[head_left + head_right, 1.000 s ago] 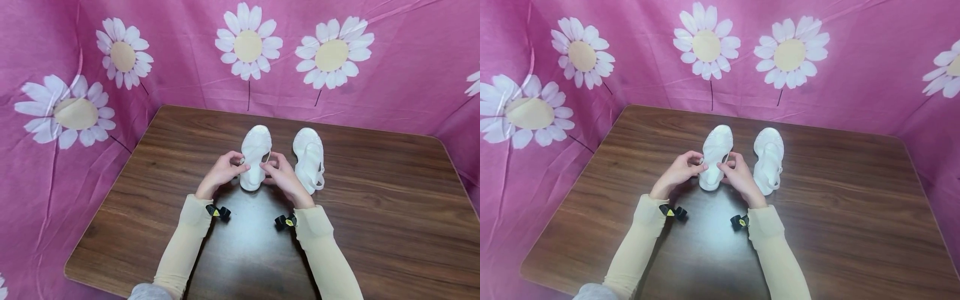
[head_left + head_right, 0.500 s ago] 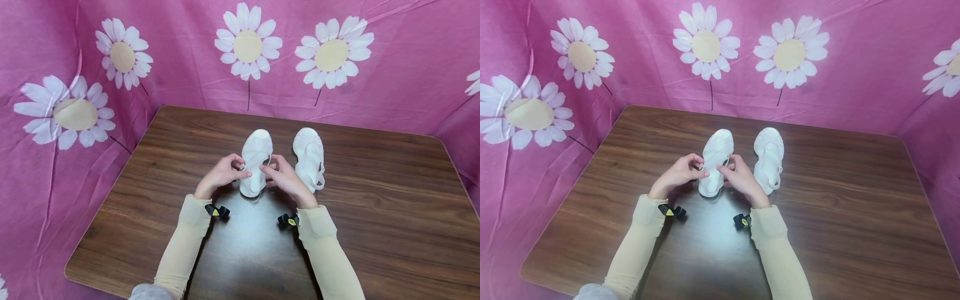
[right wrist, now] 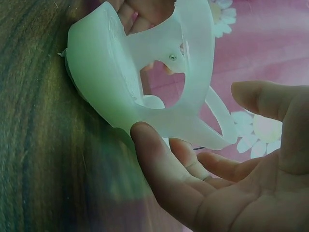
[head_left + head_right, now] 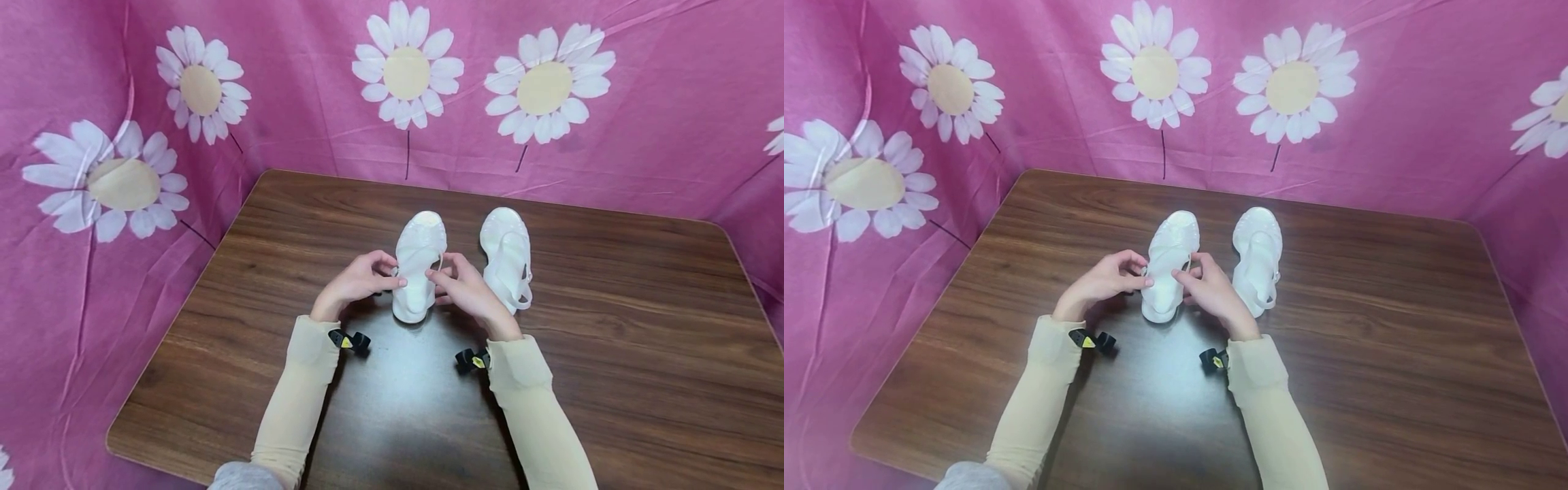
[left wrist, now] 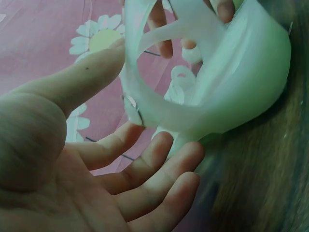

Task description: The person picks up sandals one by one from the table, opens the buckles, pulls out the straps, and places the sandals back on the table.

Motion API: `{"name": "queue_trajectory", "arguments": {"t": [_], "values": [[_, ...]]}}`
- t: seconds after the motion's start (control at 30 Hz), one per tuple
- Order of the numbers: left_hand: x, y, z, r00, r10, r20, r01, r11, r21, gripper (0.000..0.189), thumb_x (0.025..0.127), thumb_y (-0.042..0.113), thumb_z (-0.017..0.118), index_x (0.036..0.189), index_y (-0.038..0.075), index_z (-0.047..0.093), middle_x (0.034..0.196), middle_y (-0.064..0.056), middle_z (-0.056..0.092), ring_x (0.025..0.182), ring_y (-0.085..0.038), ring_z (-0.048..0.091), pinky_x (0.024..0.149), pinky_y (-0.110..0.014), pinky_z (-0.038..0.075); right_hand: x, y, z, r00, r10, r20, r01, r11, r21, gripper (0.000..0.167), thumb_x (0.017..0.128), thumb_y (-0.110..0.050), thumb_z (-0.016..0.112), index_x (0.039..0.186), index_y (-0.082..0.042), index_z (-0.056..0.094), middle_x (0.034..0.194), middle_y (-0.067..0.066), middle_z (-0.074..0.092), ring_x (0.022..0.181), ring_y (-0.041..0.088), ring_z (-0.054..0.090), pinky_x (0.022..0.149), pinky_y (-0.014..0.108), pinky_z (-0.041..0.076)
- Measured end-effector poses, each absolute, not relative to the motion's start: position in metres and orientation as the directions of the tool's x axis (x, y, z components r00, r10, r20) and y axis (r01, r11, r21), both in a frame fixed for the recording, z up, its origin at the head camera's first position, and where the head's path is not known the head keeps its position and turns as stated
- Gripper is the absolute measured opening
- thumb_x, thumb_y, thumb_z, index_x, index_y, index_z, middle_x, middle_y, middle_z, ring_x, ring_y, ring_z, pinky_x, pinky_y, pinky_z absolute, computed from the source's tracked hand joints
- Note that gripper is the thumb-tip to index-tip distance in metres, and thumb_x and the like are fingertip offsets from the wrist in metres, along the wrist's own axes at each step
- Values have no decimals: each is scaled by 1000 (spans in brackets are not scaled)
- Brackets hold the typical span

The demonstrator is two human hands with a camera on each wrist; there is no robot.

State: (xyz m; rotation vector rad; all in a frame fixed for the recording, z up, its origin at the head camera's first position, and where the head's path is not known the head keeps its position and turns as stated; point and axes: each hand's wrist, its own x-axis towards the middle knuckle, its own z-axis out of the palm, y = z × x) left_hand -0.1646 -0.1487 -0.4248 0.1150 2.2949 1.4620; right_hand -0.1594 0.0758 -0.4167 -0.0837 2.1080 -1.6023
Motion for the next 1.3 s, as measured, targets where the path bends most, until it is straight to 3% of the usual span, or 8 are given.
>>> {"name": "queue_trajectory", "arguments": {"t": [0.33, 0.5, 0.63, 0.83, 0.97, 1.13, 1.3], "values": [[-165, -153, -428, -880, 364, -305, -135, 425, 895, 31, 85, 16, 72, 110, 1, 60, 89, -6, 62, 69, -11, 54, 60, -25, 47, -159, 77, -414, -904, -306, -299, 191, 337, -922, 65, 96, -27, 55, 147, 1, 24, 132, 23, 54, 114, 34, 59, 88, 43, 55], [-165, -148, -429, -876, 362, -318, -147, 426, 893, 28, 84, 17, 73, 104, 2, 60, 84, -1, 60, 66, -11, 52, 59, -27, 46, -157, 79, -409, -954, -229, -194, 74, 448, -891, 60, 95, -30, 57, 143, -1, 36, 139, 20, 46, 122, 32, 51, 97, 45, 46], [-165, -147, -430, -880, 359, -312, -145, 424, 894, 27, 84, 17, 74, 102, 2, 60, 78, 1, 57, 62, -10, 50, 58, -26, 45, -156, 77, -404, -983, -162, -88, -1, 484, -875, 48, 94, -27, 58, 134, -2, 49, 135, 19, 46, 124, 33, 48, 104, 48, 39], [-164, -146, -432, -883, 356, -305, -138, 424, 895, 28, 83, 18, 75, 101, 3, 60, 71, 2, 54, 60, -10, 50, 56, -23, 42, -153, 72, -403, -994, -104, 41, -79, 391, -917, 26, 93, -14, 59, 116, -2, 64, 119, 15, 60, 105, 27, 63, 89, 36, 50], [-163, -144, -431, -887, 344, -307, -136, 442, 887, 29, 81, 20, 76, 99, 5, 59, 69, 2, 52, 60, -11, 47, 55, -23, 38, -151, 66, -404, -987, -84, 138, -160, 406, -900, 17, 91, -9, 61, 105, -3, 69, 106, 12, 66, 87, 21, 62, 75, 22, 47], [-164, -141, -432, -899, 327, -291, -105, 484, 869, 28, 79, 22, 78, 93, 7, 59, 68, 2, 49, 60, -11, 44, 55, -23, 35, -149, 60, -407, -966, -145, 216, -258, 426, -867, 13, 89, -8, 63, 99, -5, 71, 94, 9, 66, 79, 17, 58, 70, 21, 44], [-165, -139, -434, -907, 328, -263, -74, 491, 868, 28, 78, 22, 79, 91, 6, 59, 66, 2, 48, 59, -10, 44, 54, -22, 36, -149, 56, -413, -901, -355, 249, -391, 416, -821, 16, 90, -6, 62, 103, -5, 69, 108, 6, 67, 94, 18, 61, 76, 32, 52]]}}
